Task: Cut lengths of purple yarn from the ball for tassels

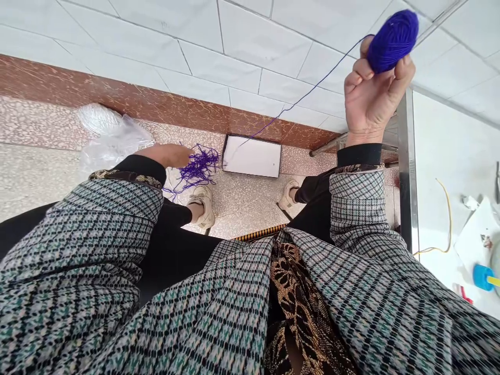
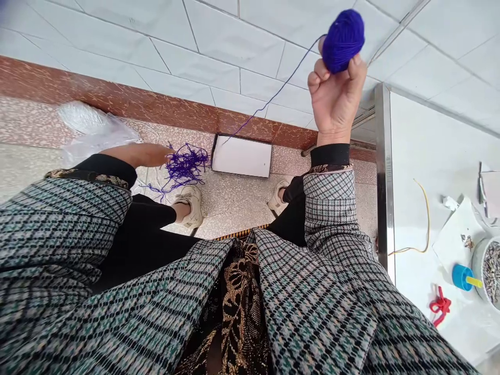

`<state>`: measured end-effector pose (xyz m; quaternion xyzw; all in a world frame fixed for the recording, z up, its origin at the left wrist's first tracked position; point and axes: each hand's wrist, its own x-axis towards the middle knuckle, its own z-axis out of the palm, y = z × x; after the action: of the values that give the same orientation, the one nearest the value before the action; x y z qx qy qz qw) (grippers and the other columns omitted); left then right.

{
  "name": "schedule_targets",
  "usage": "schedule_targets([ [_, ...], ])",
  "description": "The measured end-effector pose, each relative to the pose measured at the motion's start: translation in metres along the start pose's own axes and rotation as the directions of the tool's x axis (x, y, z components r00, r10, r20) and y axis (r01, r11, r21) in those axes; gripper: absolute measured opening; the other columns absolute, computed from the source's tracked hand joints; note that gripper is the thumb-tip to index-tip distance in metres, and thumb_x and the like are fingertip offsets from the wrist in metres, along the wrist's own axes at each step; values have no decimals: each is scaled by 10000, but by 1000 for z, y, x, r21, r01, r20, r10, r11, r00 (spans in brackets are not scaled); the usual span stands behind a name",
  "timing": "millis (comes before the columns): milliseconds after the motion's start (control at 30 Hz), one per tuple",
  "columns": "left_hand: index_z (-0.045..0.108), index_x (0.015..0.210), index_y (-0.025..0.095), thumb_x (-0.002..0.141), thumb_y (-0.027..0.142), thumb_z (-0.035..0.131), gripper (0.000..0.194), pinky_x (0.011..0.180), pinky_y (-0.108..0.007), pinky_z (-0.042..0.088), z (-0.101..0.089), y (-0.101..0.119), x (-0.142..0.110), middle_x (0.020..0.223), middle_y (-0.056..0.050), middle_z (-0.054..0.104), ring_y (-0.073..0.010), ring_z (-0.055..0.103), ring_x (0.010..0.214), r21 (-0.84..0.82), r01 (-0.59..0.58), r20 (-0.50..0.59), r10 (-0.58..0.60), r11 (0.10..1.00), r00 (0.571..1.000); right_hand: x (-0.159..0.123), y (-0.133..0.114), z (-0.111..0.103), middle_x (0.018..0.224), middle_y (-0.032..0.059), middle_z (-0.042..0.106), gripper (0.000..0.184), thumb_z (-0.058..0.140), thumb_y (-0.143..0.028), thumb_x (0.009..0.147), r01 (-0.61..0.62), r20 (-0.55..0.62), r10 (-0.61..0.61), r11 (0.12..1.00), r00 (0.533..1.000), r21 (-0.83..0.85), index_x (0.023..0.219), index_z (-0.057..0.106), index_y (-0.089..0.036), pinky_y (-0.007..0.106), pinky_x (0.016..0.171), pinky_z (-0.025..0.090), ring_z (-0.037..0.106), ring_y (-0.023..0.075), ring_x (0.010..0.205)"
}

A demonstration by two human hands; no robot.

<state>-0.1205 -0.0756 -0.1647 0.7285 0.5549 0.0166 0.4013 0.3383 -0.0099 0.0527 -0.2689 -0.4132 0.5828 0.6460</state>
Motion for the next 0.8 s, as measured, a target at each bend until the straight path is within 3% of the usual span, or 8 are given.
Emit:
schedule_targets([
  [100,790,1230,82,1057,424,749,385,1291,-645,497,-19,55,1,1085,-127,845,-319,679,1185,160,216,-2,-218,963,976,-2,15,1,928,3,618,618,1065,-571,590,-71,200,90,992,976,-101,970,643,-327,290,713,442,300,221,814],
  [233,577,1718,23,1174,258,587,592,1447,-545,394,-39,154,-7,1744,-220,670,-303,623,1545,-123,-48,-204,22,991,979,-9,41,9,1058,24,601,782,913,-840,637,-157,369,306,911,878,-382,1139,603,-326,314,765,508,462,223,902],
  [400,606,1664,86,1196,216,547,490,1401,-352,395,-43,233,-14,1672,-98,741,-212,633,1608,-479,-443,-383,274,758,882,-25,71,38,995,17,556,785,764,-908,836,-218,428,514,792,743,-571,1248,563,-271,333,798,557,599,213,909],
  [500,706,1458,120,1184,226,611,309,1194,-384,537,-41,234,-13,1189,-52,837,-172,787,1091,-538,-413,-392,215,735,894,-27,76,48,946,6,590,734,924,-787,769,-332,381,576,774,724,-540,1152,585,-262,319,779,582,582,195,860],
  [567,737,1310,151,1183,247,615,200,1030,-391,563,-40,224,-15,834,17,659,-122,603,750,-592,-363,-373,155,719,915,-19,77,45,910,-25,610,727,1040,-642,643,-430,286,567,799,773,-422,1066,576,-275,294,757,586,494,167,797],
  [667,725,1041,201,1147,313,651,171,968,-408,533,-42,203,-24,754,19,505,-134,423,723,-589,-333,-334,154,736,930,3,70,29,932,-63,681,803,1134,-478,483,-476,145,477,878,867,-42,1035,587,-277,174,731,555,406,122,798],
  [733,700,966,197,1100,312,666,180,972,-420,522,-46,186,-31,798,-18,548,-146,433,765,-526,-270,-234,168,806,958,18,55,17,931,-57,697,615,1088,-412,659,-409,54,412,863,910,296,1040,628,-264,101,716,531,419,94,789],
  [800,684,933,172,1063,313,670,193,1004,-438,533,-49,160,-35,807,-32,563,-146,452,781,-422,-176,-117,139,889,983,28,28,9,866,-24,636,178,789,-380,1052,-267,-67,385,744,920,613,993,661,-272,105,663,540,478,96,739],
])
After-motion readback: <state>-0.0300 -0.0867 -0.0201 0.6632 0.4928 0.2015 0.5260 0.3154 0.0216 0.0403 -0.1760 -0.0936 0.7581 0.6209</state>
